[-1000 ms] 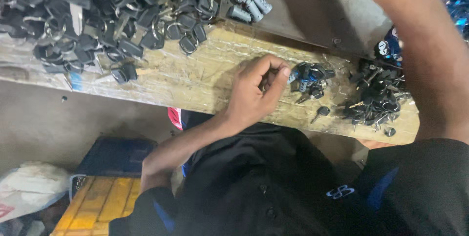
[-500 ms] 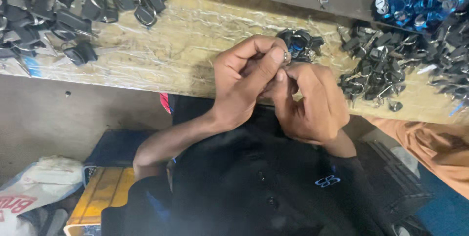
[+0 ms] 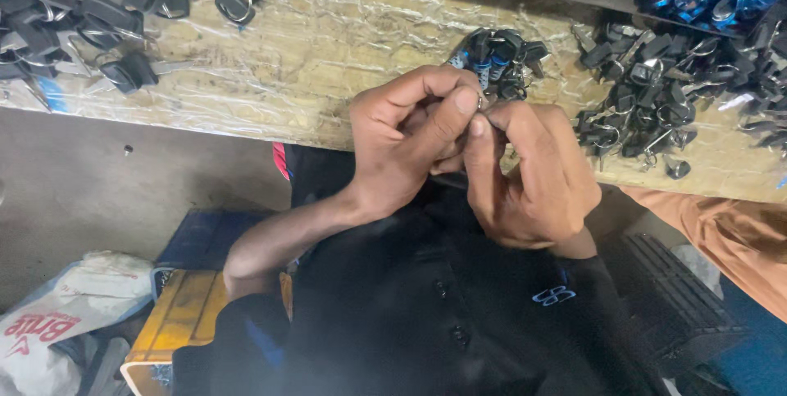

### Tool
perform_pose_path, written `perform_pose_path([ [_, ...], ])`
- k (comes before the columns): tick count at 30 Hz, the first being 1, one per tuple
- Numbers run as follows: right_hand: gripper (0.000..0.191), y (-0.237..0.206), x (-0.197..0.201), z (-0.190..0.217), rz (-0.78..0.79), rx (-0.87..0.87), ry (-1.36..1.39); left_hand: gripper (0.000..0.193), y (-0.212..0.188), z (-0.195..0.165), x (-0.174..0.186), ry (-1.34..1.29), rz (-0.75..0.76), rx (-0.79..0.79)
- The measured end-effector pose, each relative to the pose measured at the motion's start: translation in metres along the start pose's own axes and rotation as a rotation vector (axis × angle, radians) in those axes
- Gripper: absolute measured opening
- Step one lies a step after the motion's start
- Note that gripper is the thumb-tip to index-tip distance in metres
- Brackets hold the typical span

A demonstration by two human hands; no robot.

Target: The person picks up lock cylinders and keys from a workbench covered with piles of keys and lock parts, inserts and turns keys inside the cylinders, and places the matched sets back on the bench, working through them one at a time by hand.

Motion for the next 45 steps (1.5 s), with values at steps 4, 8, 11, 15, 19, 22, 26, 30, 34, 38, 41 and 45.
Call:
perform_pose_path([
  [4, 0.014, -0.006, -0.004, -0.003, -0.029, 0.017, 0.004, 0.012, -0.002, -0.004, 0.002, 0.182, -0.017, -0.065],
  [8, 0.017, -0.014, -0.015, -0.013, -0.091, 0.000, 0.073, 0.010, -0.003, -0.011, 0.005, 0.211, -0.007, -0.103],
  [11, 0.026, -0.010, -0.019, -0.022, -0.107, 0.024, 0.115, 0.010, 0.006, -0.022, 0.009, 0.219, -0.021, -0.033],
  [15, 0.024, 0.005, -0.020, -0.029, -0.030, 0.108, 0.165, 0.009, 0.020, -0.044, 0.008, 0.480, 0.089, -0.169],
  [19, 0.024, 0.016, -0.020, -0.029, 0.054, 0.189, 0.146, 0.009, 0.030, -0.056, 0.016, 0.599, 0.154, -0.184],
  [22, 0.022, 0.028, -0.020, -0.031, 0.135, 0.194, 0.161, 0.011, 0.034, -0.051, 0.029, 0.464, 0.201, -0.149],
  [26, 0.015, 0.076, -0.028, -0.039, 0.425, 0.123, 0.292, 0.011, 0.030, -0.032, 0.050, 0.242, -0.023, -0.027],
  [30, 0.012, 0.132, -0.053, -0.037, 0.401, 0.240, 0.122, 0.009, 0.019, -0.019, 0.057, 0.234, -0.209, -0.229],
  [34, 0.013, 0.137, -0.064, -0.032, 0.409, 0.201, 0.017, 0.007, 0.016, -0.014, 0.057, 0.131, -0.178, -0.242],
  [38, 0.021, 0.117, -0.035, -0.054, 0.310, 0.275, -0.363, 0.014, 0.022, -0.021, 0.054, 0.055, -0.077, -0.199],
  [41, 0.023, 0.099, -0.017, -0.067, 0.281, 0.301, -0.249, 0.018, 0.028, -0.028, 0.042, 0.037, 0.060, -0.122],
  [45, 0.021, 0.053, -0.002, -0.063, 0.165, -0.351, 0.606, 0.017, 0.029, -0.033, 0.018, -0.075, 0.210, 0.097],
])
Point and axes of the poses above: each hand's wrist, its own y-axis towards the middle knuckle, its own x-axis out of the back of the hand, z = x × y, the point moved 2 cm from there along y, towards the middle knuckle, and after that the axes turned 6 degrees about -z, right-handed, at the moved point
